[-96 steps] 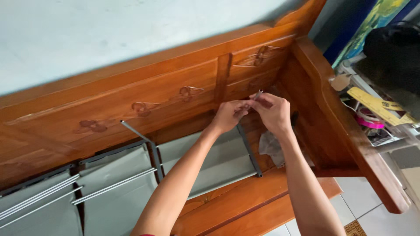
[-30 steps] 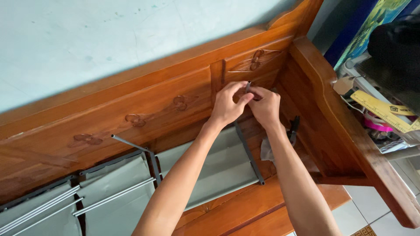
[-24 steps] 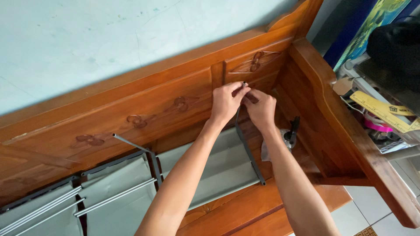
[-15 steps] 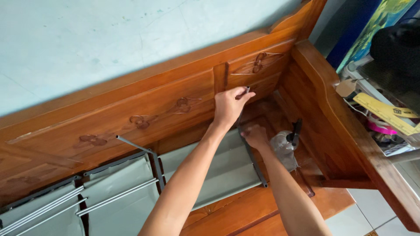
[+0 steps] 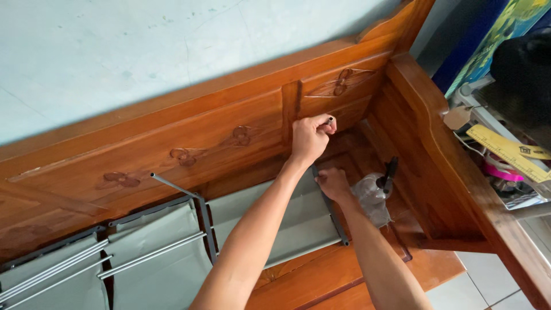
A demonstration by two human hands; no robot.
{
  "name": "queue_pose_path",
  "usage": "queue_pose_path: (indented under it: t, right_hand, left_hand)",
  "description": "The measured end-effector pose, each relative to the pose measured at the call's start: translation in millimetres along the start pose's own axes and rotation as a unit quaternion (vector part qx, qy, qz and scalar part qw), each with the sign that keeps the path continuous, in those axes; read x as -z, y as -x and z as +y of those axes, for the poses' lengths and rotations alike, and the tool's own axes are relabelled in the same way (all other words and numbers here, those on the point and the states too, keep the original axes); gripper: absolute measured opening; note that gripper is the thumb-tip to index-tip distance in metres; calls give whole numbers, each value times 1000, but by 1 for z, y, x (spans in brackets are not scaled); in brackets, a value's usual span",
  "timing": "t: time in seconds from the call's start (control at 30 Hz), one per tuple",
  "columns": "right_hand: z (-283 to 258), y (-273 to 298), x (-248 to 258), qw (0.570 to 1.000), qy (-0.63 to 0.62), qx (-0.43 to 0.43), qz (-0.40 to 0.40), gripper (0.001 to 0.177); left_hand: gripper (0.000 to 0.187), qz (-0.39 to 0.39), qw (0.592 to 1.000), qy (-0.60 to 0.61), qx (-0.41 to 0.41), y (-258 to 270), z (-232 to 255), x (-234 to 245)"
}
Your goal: The person wipes metal rods with a cloth, then inserts them into slots on a fabric-covered frame. They continue inserting rods into multiple frames and adjust the fabric edges. The work is performed on a wooden surface with several identical frames laid out.
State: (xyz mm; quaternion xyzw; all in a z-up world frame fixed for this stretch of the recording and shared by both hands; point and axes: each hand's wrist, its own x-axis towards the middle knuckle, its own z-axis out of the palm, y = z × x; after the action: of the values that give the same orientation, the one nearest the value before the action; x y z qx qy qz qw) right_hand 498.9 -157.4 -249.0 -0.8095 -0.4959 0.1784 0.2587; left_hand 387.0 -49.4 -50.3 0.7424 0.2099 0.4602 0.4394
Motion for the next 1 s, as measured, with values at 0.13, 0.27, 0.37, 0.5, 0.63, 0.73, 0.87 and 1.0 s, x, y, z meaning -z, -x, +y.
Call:
queue_pose_path:
  t: [0.13, 0.27, 0.37, 0.5, 0.63, 0.73, 0.87, 1.0]
  right_hand:
    - [-17, 6, 13, 1000, 25, 11, -2, 22]
    - [-39, 6, 25, 992, -119, 5, 48, 17]
    - [-52, -6, 31, 976, -185, 42, 105, 19]
    - [-55, -22, 40, 988, -61, 83, 117, 16]
    - [-56, -29, 51, 993, -5, 87, 81, 19]
    - [-58, -28, 52, 999, -14, 24, 41, 23]
    - [-60, -25, 41, 992, -55, 39, 104, 20]
    - [-46, -22, 20, 991, -86, 55, 84, 20]
  left_hand:
    - [33, 16, 998, 63, 5, 2, -2, -1]
    - [29, 1, 997, 68, -28, 6, 0, 2]
    - [26, -12, 997, 63, -40, 6, 2, 6]
    - [27, -35, 998, 44, -27, 5, 3, 11]
    - [29, -82, 996, 36, -25, -2, -1, 15]
    - [31, -109, 992, 53, -17, -5, -6, 19]
    - [30, -123, 991, 57, 3, -7, -10, 22]
    - [34, -96, 992, 79, 1, -2, -14, 16]
